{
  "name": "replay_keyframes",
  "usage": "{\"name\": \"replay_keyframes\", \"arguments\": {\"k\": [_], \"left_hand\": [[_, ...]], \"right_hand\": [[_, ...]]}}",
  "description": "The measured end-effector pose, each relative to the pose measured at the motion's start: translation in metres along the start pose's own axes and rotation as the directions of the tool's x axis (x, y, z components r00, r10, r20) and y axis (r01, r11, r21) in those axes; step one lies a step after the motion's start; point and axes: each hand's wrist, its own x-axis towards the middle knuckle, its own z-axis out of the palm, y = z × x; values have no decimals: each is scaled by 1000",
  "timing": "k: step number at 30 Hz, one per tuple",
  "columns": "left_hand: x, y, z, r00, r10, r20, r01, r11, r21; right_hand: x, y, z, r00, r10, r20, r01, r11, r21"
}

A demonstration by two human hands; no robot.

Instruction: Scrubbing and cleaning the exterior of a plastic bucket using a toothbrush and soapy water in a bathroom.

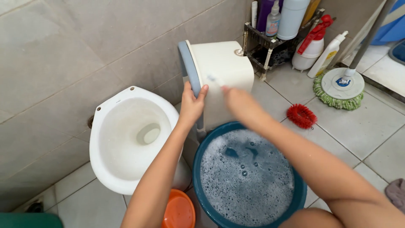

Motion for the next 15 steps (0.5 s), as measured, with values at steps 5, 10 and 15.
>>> {"name": "replay_keyframes", "arguments": {"k": [5,10,15], "left_hand": [[-2,4,4,1000,22,-9,-22,998,64],[-2,5,-5,998,-60,-25,62,993,103],[-4,2,2,998,44,-37,-41,997,71]], "right_hand": [[13,11,-17,986,166,16,-165,986,-28],[-20,-40,-13,995,-60,75,58,998,23],[4,16,-22,989,150,3,-150,987,-55]]}}
